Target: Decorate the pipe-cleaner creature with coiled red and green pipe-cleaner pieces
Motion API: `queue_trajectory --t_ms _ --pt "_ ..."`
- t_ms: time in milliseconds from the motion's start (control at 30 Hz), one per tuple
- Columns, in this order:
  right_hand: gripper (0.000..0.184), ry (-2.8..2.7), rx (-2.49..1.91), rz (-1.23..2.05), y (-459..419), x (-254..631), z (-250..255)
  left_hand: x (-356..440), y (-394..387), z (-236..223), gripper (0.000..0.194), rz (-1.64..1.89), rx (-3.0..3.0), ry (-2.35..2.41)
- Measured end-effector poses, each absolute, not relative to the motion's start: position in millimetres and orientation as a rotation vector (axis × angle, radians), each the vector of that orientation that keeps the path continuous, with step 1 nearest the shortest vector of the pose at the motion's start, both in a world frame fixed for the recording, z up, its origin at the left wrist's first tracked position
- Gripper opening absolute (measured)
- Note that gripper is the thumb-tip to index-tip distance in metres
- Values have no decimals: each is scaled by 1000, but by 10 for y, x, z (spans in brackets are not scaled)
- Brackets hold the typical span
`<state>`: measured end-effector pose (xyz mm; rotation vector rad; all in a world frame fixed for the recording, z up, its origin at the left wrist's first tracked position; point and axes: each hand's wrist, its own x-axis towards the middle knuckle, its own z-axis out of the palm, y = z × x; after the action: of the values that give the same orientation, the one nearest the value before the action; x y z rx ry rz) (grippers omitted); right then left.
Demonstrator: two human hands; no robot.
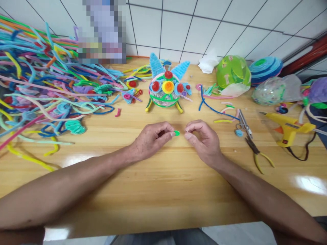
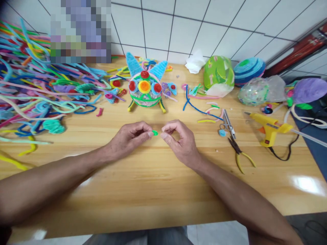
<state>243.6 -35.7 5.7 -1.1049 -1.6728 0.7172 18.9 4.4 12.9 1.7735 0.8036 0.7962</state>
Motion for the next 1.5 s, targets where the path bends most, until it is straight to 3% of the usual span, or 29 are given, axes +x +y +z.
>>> queue_trajectory --t_ms 800,1033,1500 --pt "16 -1682 -1118 781 -343 2440 120 189 47 140 20 783 1775 796" --pt "5 -1657 -1099 777 -338 2439 89 196 50 120 20 794 1791 794" --pt "6 -1676 -1097 733 -346 2438 85 192 45 127 19 793 1793 800"
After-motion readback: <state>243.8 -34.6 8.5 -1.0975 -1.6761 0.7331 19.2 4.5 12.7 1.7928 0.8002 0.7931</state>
